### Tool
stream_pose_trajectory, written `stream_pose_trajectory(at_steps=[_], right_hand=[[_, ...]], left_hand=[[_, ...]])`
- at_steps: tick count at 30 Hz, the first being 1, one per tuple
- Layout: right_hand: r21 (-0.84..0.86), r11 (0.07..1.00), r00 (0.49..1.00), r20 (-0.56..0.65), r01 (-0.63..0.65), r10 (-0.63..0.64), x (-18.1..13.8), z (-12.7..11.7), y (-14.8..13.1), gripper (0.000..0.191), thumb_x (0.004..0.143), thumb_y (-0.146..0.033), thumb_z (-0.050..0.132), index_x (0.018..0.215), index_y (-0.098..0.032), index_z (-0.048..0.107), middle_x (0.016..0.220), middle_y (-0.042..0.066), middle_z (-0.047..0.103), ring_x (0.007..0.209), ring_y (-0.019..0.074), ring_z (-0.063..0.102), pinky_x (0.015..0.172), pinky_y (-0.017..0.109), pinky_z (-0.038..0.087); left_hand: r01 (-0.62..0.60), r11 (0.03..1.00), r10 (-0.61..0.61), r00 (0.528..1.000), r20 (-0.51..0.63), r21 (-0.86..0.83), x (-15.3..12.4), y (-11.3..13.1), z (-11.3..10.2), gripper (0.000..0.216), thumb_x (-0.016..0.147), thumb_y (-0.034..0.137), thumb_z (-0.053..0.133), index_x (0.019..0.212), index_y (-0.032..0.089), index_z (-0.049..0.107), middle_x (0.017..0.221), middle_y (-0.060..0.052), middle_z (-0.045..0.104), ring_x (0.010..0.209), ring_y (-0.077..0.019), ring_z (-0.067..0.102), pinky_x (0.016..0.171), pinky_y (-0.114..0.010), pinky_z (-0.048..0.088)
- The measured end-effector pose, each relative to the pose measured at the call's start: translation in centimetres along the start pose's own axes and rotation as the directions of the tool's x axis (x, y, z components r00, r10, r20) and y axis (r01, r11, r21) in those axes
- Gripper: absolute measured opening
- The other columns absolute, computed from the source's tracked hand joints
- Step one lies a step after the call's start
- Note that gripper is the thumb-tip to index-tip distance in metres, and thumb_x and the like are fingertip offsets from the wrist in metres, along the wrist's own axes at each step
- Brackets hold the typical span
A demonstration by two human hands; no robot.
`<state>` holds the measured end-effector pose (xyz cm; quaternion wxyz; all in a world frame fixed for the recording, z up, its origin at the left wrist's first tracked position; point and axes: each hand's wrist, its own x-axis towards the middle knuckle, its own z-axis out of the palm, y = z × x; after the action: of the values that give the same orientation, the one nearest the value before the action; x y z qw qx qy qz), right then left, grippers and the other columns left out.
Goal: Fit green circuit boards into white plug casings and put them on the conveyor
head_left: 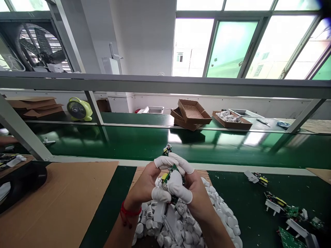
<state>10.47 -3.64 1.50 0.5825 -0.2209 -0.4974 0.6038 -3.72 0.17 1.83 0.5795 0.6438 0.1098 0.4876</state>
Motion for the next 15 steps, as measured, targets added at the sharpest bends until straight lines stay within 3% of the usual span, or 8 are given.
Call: stream_pose_trajectory(at_steps=[4,6,10,13,15], right_hand=[[0.139,0.990,0.999,-0.035,0.000,0.005,0.3,-0.4,0.2,0.065,0.084,-0.049,0.063,0.142,-0.031,0.037,0.111,0.006,0.065,0.089,0.0202,0.063,0.086,0.035,0.049],[0.076,0.997,0.998,-0.067,0.012,-0.007,0.5,-0.6,0.2,0.057,0.085,-0.048,0.061,0.137,-0.029,0.045,0.098,0.004,0.066,0.082,0.0185,0.063,0.084,0.033,0.049],[-0.091,0.995,0.999,0.034,0.037,-0.034,1.1,-0.7,0.0,0.043,0.076,-0.055,0.067,0.099,-0.019,0.069,0.081,0.005,0.064,0.074,0.0195,0.057,0.076,0.032,0.048],[-0.181,0.982,0.999,0.015,0.054,-0.053,1.4,-0.6,-0.1,0.035,0.067,-0.050,0.075,0.074,-0.017,0.067,0.067,0.001,0.058,0.063,0.0157,0.048,0.067,0.029,0.045],[-0.248,0.967,0.997,-0.040,0.051,-0.063,1.4,-0.7,-0.2,0.032,0.066,-0.045,0.077,0.068,-0.016,0.064,0.063,-0.001,0.054,0.061,0.0142,0.043,0.063,0.027,0.041]], left_hand=[[-0.119,0.993,0.118,0.990,-0.076,-0.008,0.1,0.5,0.4,0.058,0.057,0.034,0.085,0.108,0.023,0.060,0.119,-0.011,0.062,0.122,-0.0326,0.050,0.103,-0.045,0.038],[-0.154,0.988,0.154,0.978,-0.138,0.014,-0.1,0.7,0.4,0.056,0.059,0.030,0.084,0.108,0.027,0.057,0.120,-0.008,0.062,0.127,-0.0311,0.046,0.105,-0.045,0.036],[-0.141,0.988,0.147,0.982,-0.115,0.059,-0.3,0.6,0.4,0.052,0.062,0.021,0.083,0.105,0.030,0.056,0.122,-0.006,0.060,0.132,-0.0290,0.042,0.102,-0.040,0.040],[-0.113,0.990,0.115,0.993,-0.023,0.082,-0.3,0.0,0.4,0.051,0.065,0.015,0.081,0.107,0.030,0.056,0.125,-0.006,0.058,0.131,-0.0274,0.043,0.101,-0.037,0.041],[-0.103,0.991,0.103,0.995,0.005,0.087,-0.2,-0.6,0.4,0.054,0.064,0.015,0.081,0.108,0.029,0.055,0.126,-0.008,0.058,0.128,-0.0282,0.046,0.103,-0.039,0.040]])
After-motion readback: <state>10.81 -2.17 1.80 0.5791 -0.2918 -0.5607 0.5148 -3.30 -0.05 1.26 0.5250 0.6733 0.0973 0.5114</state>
